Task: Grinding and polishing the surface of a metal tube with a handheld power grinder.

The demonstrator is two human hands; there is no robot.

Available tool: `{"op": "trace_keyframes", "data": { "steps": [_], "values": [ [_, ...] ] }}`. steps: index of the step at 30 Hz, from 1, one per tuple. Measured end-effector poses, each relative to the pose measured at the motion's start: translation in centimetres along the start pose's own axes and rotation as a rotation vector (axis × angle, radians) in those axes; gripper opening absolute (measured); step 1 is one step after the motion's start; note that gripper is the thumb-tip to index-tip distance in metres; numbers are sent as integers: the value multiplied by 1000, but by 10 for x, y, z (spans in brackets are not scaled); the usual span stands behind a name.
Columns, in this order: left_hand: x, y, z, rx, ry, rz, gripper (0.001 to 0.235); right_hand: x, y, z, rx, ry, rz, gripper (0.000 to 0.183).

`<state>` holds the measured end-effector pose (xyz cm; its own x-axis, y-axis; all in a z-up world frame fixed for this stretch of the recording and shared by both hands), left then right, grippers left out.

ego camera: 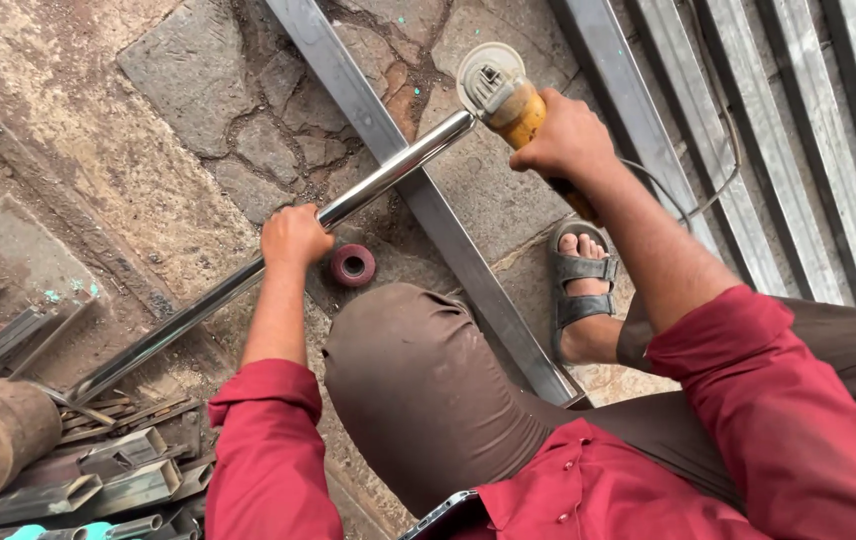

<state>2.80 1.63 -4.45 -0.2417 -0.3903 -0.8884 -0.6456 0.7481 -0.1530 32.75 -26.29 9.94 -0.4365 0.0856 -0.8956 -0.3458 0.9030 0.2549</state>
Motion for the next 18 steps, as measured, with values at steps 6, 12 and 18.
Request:
{"op": "trace_keyframes", "data": {
  "steps": [6,12,18],
  "values": [
    [21,-1,-11,6,-234,51,20,-1,6,6,-1,77,-122,80],
    [26,-9,-29,109,-735,145,13,4,22,16,-31,93,-143,79],
    [39,-1,-25,94,-760,181,22,4,30,15,-34,123,-180,79]
  ]
}}
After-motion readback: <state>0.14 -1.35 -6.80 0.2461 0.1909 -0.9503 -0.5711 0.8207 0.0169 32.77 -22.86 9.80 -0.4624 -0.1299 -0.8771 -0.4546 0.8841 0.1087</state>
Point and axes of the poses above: each hand's wrist, its own z-axis towards the middle knuckle, its own x-axis out of the palm, y = z × x, the point moved 6 cm from there along z, towards the middle knuckle, and after that the axes turned 9 degrees about -y, right-handed, at the moved point
